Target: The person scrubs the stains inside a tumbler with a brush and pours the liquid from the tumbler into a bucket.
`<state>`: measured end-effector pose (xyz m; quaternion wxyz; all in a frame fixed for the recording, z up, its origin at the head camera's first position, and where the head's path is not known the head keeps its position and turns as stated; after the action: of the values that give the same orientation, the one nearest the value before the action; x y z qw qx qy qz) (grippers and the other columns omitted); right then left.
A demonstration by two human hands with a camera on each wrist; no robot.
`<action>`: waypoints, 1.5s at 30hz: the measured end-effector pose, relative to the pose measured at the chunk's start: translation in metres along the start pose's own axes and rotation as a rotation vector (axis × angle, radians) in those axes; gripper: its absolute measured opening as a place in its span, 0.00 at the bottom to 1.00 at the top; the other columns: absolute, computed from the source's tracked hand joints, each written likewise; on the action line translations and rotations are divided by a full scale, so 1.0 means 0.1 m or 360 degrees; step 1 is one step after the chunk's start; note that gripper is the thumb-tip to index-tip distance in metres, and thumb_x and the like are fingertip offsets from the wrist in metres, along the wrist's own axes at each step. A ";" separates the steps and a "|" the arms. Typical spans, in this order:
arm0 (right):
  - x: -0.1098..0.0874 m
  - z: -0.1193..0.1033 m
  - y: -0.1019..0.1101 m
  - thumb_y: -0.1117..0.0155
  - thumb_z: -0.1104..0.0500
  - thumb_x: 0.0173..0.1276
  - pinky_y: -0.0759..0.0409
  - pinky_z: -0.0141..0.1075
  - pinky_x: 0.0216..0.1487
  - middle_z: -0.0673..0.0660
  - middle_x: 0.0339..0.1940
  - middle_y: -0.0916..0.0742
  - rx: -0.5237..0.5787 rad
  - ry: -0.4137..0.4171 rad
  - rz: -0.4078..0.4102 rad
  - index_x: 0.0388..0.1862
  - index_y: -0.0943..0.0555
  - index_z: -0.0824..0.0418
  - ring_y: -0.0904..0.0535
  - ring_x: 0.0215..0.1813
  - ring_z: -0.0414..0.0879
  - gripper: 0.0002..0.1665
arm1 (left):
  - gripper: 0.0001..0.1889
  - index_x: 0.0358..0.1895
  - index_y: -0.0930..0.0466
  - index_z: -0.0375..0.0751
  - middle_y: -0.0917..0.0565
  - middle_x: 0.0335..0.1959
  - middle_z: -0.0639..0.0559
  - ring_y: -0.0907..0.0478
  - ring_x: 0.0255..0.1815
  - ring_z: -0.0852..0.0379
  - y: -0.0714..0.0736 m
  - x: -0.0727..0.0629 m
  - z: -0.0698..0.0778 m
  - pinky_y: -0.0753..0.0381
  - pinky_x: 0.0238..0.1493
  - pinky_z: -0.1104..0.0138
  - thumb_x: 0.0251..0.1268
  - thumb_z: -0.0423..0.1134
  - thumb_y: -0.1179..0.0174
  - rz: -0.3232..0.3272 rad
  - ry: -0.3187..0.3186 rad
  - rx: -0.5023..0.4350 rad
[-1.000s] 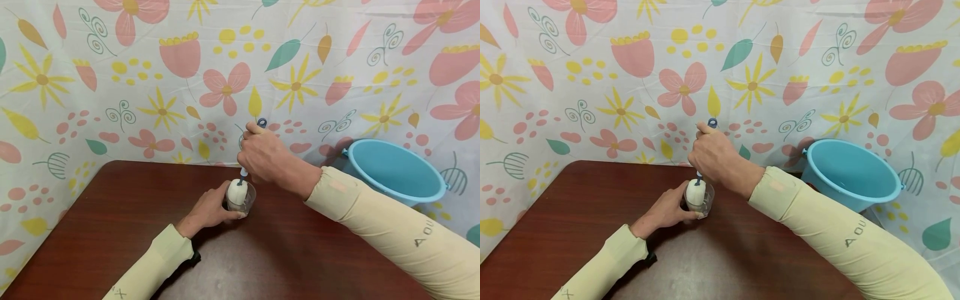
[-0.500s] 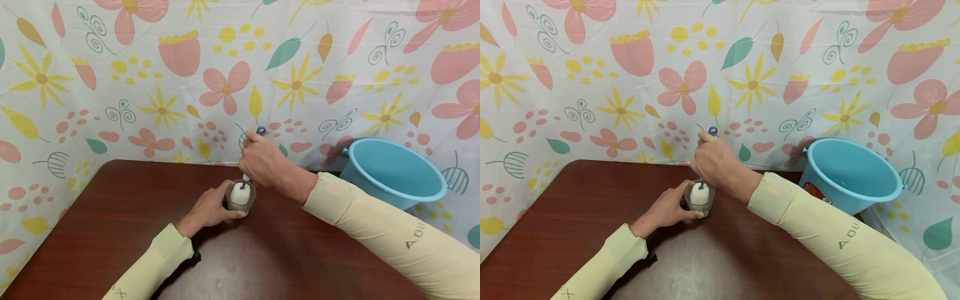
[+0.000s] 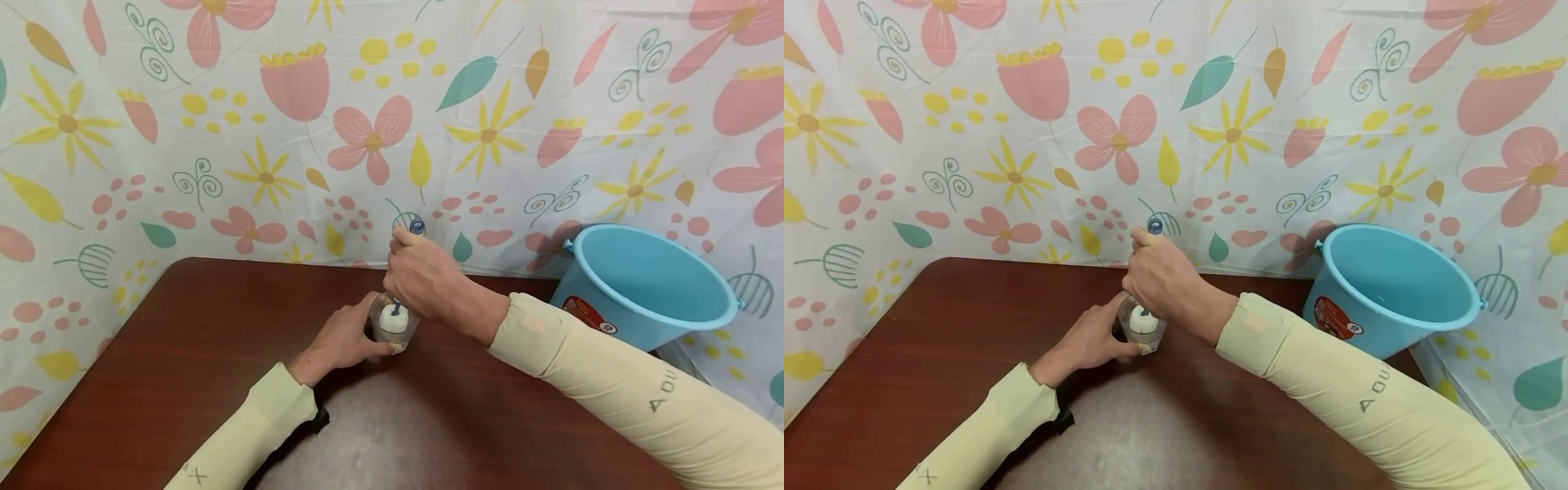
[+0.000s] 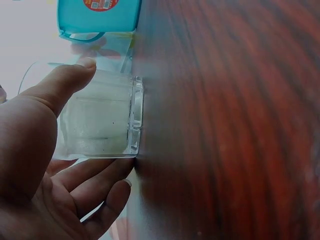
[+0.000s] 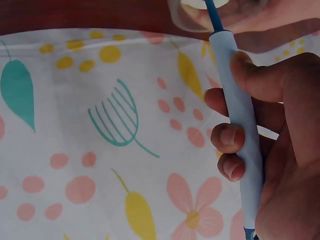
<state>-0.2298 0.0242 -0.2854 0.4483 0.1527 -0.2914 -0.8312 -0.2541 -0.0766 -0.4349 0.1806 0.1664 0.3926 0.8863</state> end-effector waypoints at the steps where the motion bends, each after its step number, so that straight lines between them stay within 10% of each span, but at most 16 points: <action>1: 0.00 -0.01 0.00 0.38 0.58 0.72 0.41 0.46 0.57 0.52 0.18 0.19 -0.0001 0.0010 0.0012 0.15 0.20 0.50 0.28 0.33 0.49 0.21 | 0.43 0.72 0.30 0.57 0.13 0.49 0.60 0.16 0.47 0.61 0.00 0.00 0.00 0.18 0.48 0.61 0.55 0.60 0.20 -0.0001 -0.0003 0.0003; 45: -0.12 0.36 0.16 0.33 0.56 0.57 0.39 0.47 0.59 0.52 0.21 0.23 0.0086 0.0027 0.0103 0.16 0.24 0.51 0.27 0.36 0.50 0.13 | 0.45 0.73 0.30 0.53 0.13 0.50 0.59 0.16 0.48 0.62 -0.01 -0.01 0.01 0.17 0.49 0.61 0.54 0.61 0.19 -0.0020 0.0024 -0.0057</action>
<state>-0.2317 0.0396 -0.2471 0.4730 0.1622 -0.3146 -0.8068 -0.2529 -0.0754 -0.4354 0.1862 0.1539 0.3791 0.8933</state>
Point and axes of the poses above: each hand's wrist, its own x-axis towards the middle knuckle, its own y-axis out of the back of the hand, z = x × y, the point moved 6 cm from there along x, towards the middle knuckle
